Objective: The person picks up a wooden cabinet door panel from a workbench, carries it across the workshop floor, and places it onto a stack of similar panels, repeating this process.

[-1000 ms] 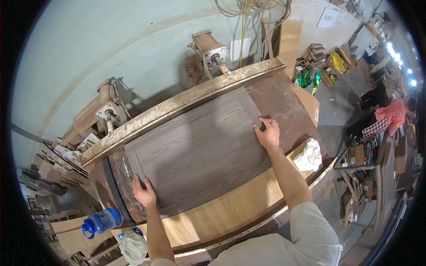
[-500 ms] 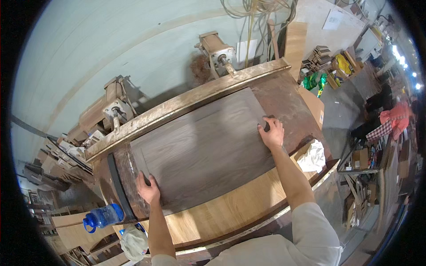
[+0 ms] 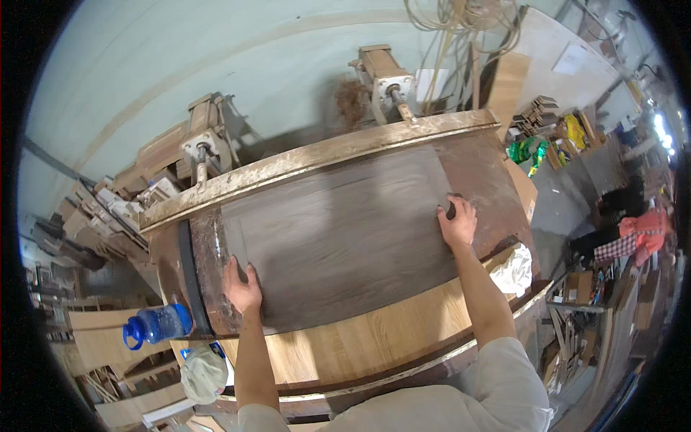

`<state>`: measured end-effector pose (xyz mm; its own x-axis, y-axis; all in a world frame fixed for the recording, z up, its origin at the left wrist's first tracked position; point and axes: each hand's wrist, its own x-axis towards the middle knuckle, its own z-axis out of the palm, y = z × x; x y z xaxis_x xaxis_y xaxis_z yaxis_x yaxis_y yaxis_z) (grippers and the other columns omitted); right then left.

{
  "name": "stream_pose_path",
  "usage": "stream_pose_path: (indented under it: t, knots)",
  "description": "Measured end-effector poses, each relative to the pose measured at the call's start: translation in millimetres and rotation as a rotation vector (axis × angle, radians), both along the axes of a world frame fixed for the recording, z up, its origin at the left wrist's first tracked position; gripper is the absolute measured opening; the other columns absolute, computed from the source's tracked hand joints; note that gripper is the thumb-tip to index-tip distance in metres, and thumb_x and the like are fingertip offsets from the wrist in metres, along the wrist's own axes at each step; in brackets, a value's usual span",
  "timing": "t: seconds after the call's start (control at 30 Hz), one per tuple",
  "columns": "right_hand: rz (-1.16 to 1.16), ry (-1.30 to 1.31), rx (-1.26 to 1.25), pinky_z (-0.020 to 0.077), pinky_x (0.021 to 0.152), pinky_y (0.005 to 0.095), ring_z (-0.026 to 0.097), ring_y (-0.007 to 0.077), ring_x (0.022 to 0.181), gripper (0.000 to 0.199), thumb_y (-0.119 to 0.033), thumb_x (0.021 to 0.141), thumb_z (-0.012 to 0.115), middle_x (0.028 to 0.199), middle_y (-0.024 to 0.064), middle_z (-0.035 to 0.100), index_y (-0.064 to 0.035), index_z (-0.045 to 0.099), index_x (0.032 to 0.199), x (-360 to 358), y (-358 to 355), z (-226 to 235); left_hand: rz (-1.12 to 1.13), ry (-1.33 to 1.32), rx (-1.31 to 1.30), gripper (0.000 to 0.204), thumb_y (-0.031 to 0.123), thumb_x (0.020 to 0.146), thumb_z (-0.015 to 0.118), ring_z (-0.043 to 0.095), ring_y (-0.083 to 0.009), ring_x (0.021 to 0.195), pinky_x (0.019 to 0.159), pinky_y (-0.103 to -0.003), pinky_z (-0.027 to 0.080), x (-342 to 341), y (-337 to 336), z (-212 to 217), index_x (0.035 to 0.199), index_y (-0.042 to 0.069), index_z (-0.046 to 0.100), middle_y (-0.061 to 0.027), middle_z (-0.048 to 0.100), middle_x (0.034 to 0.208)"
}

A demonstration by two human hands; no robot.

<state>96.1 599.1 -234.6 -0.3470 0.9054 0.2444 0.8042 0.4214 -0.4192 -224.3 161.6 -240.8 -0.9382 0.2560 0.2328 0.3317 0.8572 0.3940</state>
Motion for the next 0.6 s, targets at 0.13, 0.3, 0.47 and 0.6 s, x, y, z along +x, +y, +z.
stream_pose_path:
  t: [0.13,0.3,0.47,0.6]
  knots:
    - [0.024,-0.024,0.030,0.0415,0.104,0.0481,0.052,0.0355,0.122,0.045,-0.032,0.083,0.075,0.127,0.0112,0.062,-0.0201,0.064,0.125,6,7,-6,-0.058,0.012,0.002,0.059,0.034,0.088,0.068,0.049,-0.0375,0.133,0.112,-0.051,0.034,-9,-7,-11,0.138,0.006,0.057,-0.0209,0.058,0.138]
    - [0.003,-0.039,-0.008,0.0410,0.105,0.0485,0.052,0.0352,0.124,0.046,-0.031,0.084,0.074,0.130,0.0102,0.061,-0.0193,0.064,0.127,6,7,-7,0.017,-0.009,-0.038,0.057,0.037,0.090,0.065,0.047,-0.0356,0.135,0.113,-0.051,0.032,0,5,-3,0.140,0.011,0.057,-0.0181,0.058,0.138]
    - [0.009,-0.042,0.018,0.0403,0.105,0.0489,0.052,0.0341,0.124,0.047,-0.031,0.084,0.074,0.130,0.0082,0.060,-0.0200,0.063,0.128,5,8,-10,0.019,-0.024,-0.010,0.057,0.037,0.090,0.065,0.046,-0.0336,0.137,0.115,-0.049,0.030,1,1,0,0.140,0.011,0.057,-0.0151,0.057,0.139]
    - [0.025,-0.043,0.038,0.0402,0.105,0.0488,0.052,0.0340,0.124,0.046,-0.031,0.084,0.074,0.131,0.0081,0.059,-0.0208,0.063,0.127,9,10,-15,0.009,-0.026,-0.002,0.057,0.037,0.090,0.064,0.045,-0.0317,0.138,0.116,-0.049,0.029,0,3,5,0.140,0.011,0.057,-0.0138,0.057,0.139]
